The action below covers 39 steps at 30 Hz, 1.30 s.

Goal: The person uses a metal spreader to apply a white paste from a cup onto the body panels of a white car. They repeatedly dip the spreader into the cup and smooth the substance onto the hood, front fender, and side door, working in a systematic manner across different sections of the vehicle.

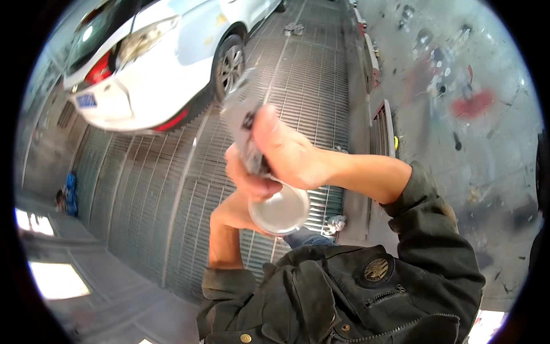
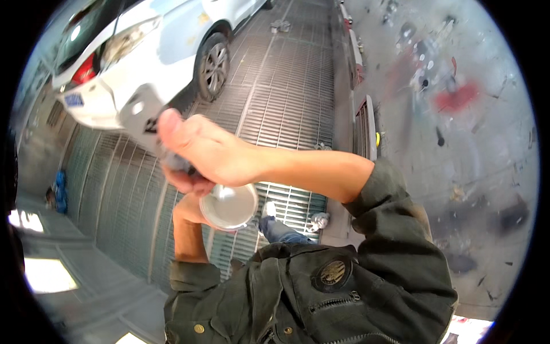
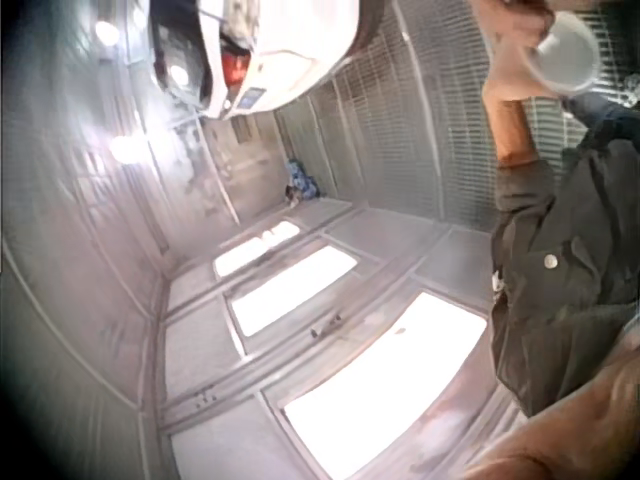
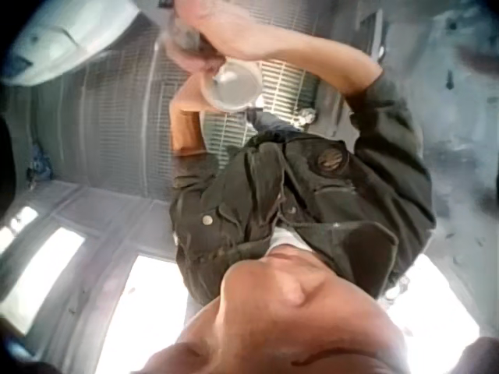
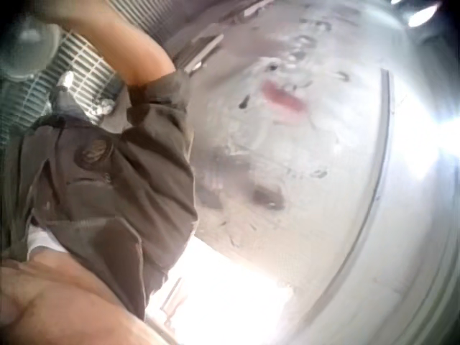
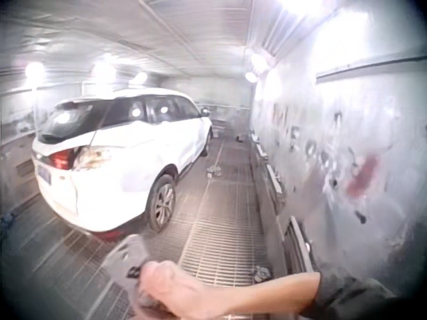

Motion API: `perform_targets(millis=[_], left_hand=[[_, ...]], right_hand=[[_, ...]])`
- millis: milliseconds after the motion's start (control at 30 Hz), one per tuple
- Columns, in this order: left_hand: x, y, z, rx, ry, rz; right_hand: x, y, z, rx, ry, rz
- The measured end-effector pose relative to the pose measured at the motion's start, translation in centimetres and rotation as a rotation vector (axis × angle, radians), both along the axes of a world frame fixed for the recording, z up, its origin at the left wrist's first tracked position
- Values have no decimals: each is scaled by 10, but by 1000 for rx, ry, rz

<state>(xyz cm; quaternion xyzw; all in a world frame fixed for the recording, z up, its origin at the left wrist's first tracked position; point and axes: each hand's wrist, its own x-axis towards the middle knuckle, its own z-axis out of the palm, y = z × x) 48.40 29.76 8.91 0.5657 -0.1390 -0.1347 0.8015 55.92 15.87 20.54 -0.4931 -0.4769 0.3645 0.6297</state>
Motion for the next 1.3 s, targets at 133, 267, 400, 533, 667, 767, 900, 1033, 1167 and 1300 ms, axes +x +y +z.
perform_targets(millis=[133,267,400,533,667,767,900,1033,1167,1300], left_hand=[[113,22,9,180,46,-6],[219,30,-5,397,-146,172],[338,29,-32,289,-179,373],[454,45,-63,334,-327,488],[552,76,-55,292,-297,315],[625,86,-44,100,-186,182],[725,85,-55,-59,-38,31],[825,79,-79,146,-127,67],[945,52,-96,134,-165,64],[1081,18,-99,105,-203,111]], right_hand=[[120,6,4,-11,56,-300],[210,14,-11,-4,111,-572],[304,29,-30,67,100,-836],[406,67,-37,74,36,-1126],[520,92,-8,304,56,-1085],[597,95,-4,321,-25,-1042],[676,99,-51,59,-2,-1117],[782,76,-28,174,65,-1052],[897,46,-82,121,44,-1109],[1015,23,-73,167,22,-1005]])
